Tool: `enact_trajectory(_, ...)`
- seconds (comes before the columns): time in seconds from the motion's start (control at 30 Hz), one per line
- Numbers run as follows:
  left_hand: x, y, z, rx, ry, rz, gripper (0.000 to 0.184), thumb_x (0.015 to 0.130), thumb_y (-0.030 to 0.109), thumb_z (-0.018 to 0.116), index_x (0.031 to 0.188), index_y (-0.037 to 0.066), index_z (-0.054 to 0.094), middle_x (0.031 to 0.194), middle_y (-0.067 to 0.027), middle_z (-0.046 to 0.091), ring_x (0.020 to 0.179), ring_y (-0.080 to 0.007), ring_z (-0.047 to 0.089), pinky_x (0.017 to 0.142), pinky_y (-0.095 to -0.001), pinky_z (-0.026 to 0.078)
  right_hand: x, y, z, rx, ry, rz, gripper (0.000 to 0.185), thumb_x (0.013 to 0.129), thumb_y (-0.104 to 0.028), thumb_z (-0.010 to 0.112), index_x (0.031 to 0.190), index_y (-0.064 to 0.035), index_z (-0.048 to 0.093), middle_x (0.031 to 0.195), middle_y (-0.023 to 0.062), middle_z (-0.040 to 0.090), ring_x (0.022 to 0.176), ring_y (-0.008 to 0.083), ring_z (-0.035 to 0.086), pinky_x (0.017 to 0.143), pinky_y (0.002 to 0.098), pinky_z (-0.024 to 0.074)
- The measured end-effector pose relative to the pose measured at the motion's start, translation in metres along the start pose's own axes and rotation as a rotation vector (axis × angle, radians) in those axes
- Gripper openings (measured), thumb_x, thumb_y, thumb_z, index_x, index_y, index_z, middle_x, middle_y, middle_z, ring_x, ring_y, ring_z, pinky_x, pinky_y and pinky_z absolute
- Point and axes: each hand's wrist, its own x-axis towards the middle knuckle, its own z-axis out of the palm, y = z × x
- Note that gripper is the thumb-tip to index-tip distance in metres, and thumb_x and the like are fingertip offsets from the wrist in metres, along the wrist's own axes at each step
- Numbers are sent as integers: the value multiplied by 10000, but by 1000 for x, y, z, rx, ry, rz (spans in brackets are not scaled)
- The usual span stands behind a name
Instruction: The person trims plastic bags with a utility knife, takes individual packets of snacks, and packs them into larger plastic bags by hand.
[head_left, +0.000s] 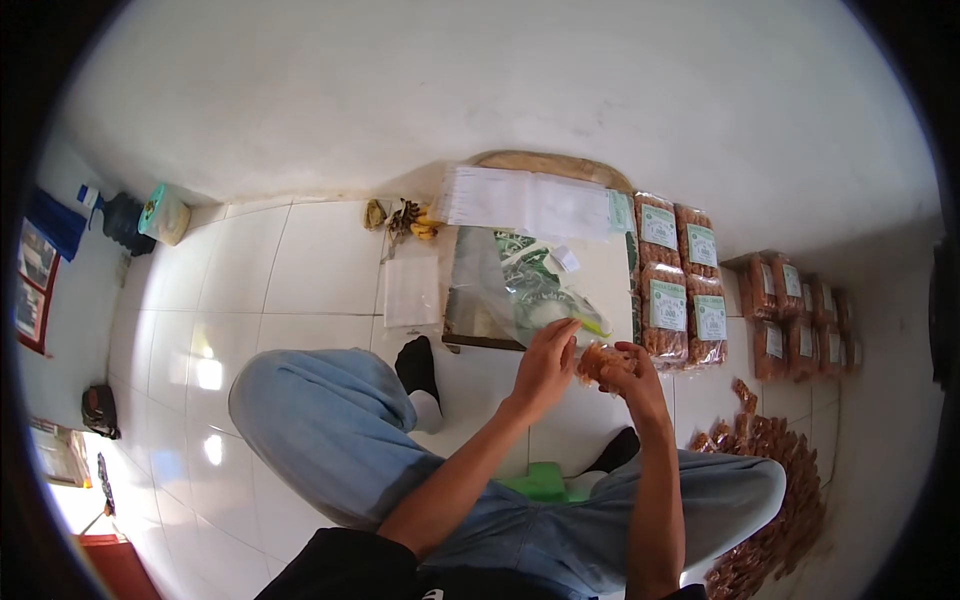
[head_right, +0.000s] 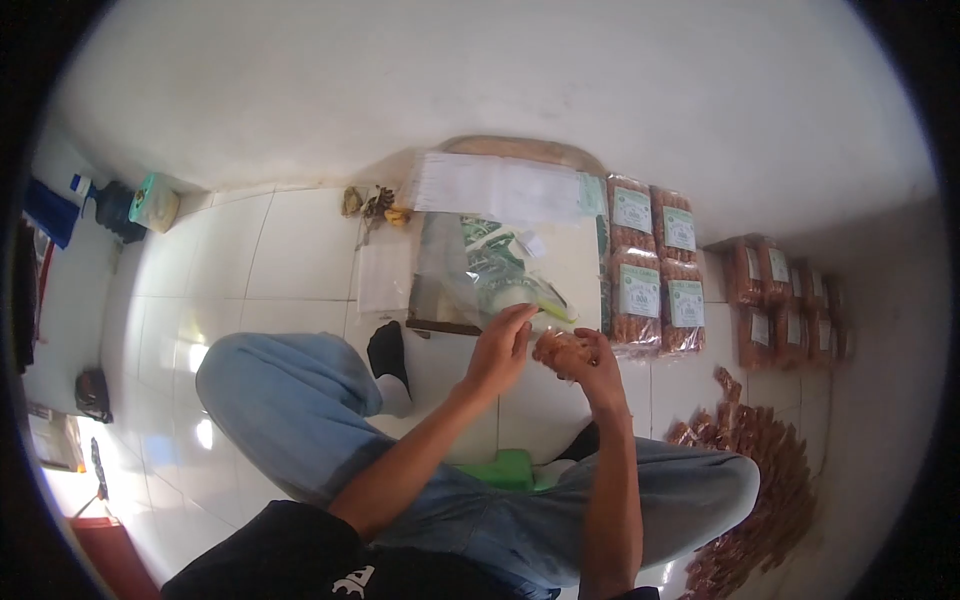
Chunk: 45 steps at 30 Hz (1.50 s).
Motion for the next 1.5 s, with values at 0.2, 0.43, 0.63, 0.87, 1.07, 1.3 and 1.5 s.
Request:
enact_trajectory(0.2, 7, 7, -6, 92, 15, 33, 344, 803, -30, 604, 1137, 52, 627, 1136, -136, 634, 1068, -328, 587, 923, -396, 467, -7, -17, -5, 106, -242, -161, 606, 734, -7, 720, 1281, -36, 458, 1162, 108, 563, 1040, 180, 575, 885, 279, 468)
enact_trajectory(0.43, 9, 13, -8, 107, -72, 43, 475, 704, -63, 646, 1167, 38, 610, 1175, -122, 618, 1105, -320, 559, 948, -399, 453, 17, 16, 8, 705, -338, -123, 513, 771, -4, 642, 1252, -38, 467, 1161, 105, 569, 1033, 224, 590, 876, 352, 500)
enact_trajectory(0.63, 8, 18, -15, 109, -149, -7, 563, 723, -84, 606, 1268, 43, 539, 1258, -130, 568, 1146, -320, 533, 974, -396, 448, 23, 27, 0, 424, -210, -87, 539, 764, -23, 679, 1249, -10, 444, 1122, 111, 573, 974, 196, 603, 827, 320, 507)
enact_trajectory(0.87, 4, 16, -9, 213, -176, 86, 576, 750, -95, 588, 1298, 69, 526, 1281, -135, 548, 1127, -309, 549, 850, -359, 497, 35, 35, 11, -1, 101, -289, 588, 730, -143, 761, 1211, 29, 468, 1046, 145, 624, 945, 212, 640, 787, 315, 525)
enact_trajectory(1.07, 0, 24, 1, 357, -175, 155, 633, 730, -117, 586, 1336, 32, 486, 1299, -135, 521, 1140, -337, 516, 928, -395, 468, 19, 21, 33, -349, 276, -285, 577, 681, -186, 785, 1138, 57, 531, 971, 196, 672, 912, 255, 670, 794, 337, 523)
enact_trajectory(1.3, -18, 28, 8, 358, -191, 131, 678, 717, -137, 565, 1362, 50, 482, 1311, -137, 516, 1155, -344, 517, 963, -404, 451, 37, 31, 19, 546, -21, 199, 213, 852, -197, 658, 942, -4, 648, 836, 61, 675, 769, 159, 636, 692, 307, 514)
enact_trajectory(1.5, -26, 27, 13, 317, -116, 150, 685, 732, -141, 570, 1374, 80, 482, 1353, -125, 498, 1186, -328, 515, 969, -397, 456, 24, 18, 22, 958, -27, 322, 163, 881, -163, 603, 962, -24, 633, 891, 64, 662, 831, 195, 640, 870, 359, 526)
